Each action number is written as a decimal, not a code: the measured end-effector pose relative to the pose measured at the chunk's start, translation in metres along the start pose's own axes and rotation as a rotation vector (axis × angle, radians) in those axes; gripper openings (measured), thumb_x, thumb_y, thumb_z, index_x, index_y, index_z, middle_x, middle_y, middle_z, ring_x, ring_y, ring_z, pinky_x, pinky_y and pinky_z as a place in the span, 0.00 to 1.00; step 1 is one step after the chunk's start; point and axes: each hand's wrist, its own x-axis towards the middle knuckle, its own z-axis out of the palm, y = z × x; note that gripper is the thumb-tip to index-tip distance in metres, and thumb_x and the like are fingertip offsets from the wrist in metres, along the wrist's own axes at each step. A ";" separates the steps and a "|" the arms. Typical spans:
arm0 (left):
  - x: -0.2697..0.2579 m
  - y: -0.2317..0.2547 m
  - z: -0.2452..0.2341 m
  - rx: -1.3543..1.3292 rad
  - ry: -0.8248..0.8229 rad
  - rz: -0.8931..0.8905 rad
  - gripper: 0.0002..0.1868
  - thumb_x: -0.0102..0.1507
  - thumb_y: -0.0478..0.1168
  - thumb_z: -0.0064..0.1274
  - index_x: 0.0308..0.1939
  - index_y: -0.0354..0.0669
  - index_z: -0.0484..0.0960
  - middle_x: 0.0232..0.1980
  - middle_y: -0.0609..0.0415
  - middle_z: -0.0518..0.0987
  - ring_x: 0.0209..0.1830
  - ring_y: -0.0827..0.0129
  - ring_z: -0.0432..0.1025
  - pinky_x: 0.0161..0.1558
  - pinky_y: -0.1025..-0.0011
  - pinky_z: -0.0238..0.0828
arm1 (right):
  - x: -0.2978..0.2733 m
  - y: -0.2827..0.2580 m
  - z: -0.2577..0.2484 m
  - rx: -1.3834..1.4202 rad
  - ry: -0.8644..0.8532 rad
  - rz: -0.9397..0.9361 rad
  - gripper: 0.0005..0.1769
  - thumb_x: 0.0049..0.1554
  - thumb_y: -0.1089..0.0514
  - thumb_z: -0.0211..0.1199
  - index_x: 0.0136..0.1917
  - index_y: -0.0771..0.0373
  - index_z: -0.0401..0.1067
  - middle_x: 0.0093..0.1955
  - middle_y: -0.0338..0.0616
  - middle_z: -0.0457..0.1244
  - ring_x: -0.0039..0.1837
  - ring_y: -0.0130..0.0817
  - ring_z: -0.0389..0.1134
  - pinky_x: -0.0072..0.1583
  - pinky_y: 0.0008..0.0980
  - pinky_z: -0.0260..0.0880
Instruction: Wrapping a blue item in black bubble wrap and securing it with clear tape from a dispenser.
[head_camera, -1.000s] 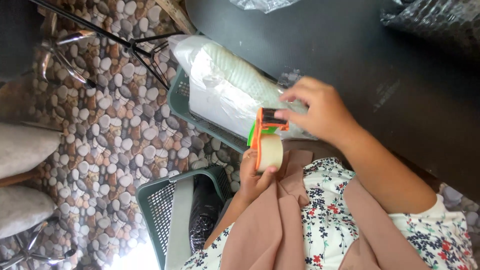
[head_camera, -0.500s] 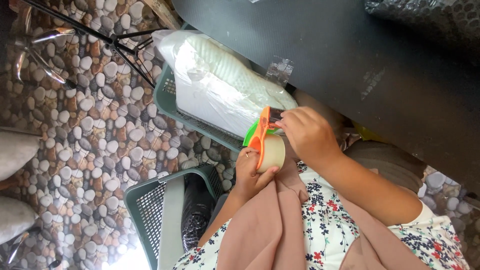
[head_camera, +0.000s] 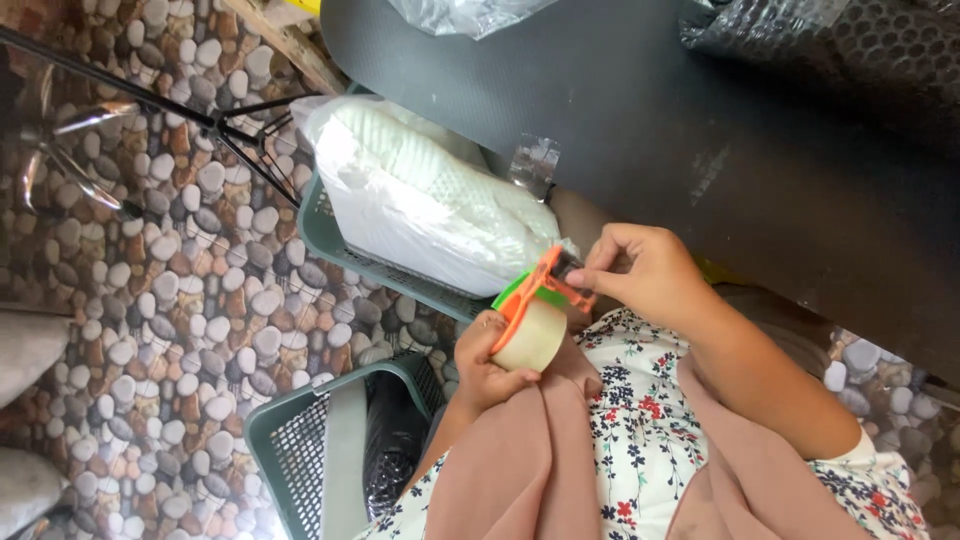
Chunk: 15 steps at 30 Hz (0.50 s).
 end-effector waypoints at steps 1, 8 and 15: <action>0.002 0.002 -0.001 0.004 -0.005 0.002 0.30 0.51 0.58 0.76 0.25 0.37 0.77 0.21 0.53 0.70 0.21 0.62 0.67 0.42 0.61 0.70 | 0.001 0.005 -0.009 0.006 0.002 -0.003 0.12 0.48 0.68 0.76 0.34 0.69 0.71 0.35 0.46 0.72 0.36 0.25 0.70 0.41 0.22 0.73; -0.004 0.004 0.001 -0.110 -0.040 -0.047 0.27 0.54 0.52 0.76 0.24 0.35 0.77 0.21 0.51 0.71 0.20 0.60 0.69 0.41 0.60 0.70 | -0.003 0.004 -0.035 0.110 0.013 0.048 0.12 0.49 0.70 0.75 0.34 0.72 0.71 0.35 0.50 0.70 0.34 0.26 0.69 0.40 0.22 0.74; 0.016 0.037 -0.003 0.089 -0.175 -0.246 0.30 0.56 0.59 0.64 0.21 0.46 0.62 0.25 0.59 0.58 0.27 0.67 0.59 0.44 0.68 0.62 | -0.028 -0.022 -0.054 0.007 0.179 -0.024 0.17 0.49 0.69 0.75 0.32 0.63 0.66 0.38 0.44 0.67 0.41 0.25 0.68 0.43 0.20 0.68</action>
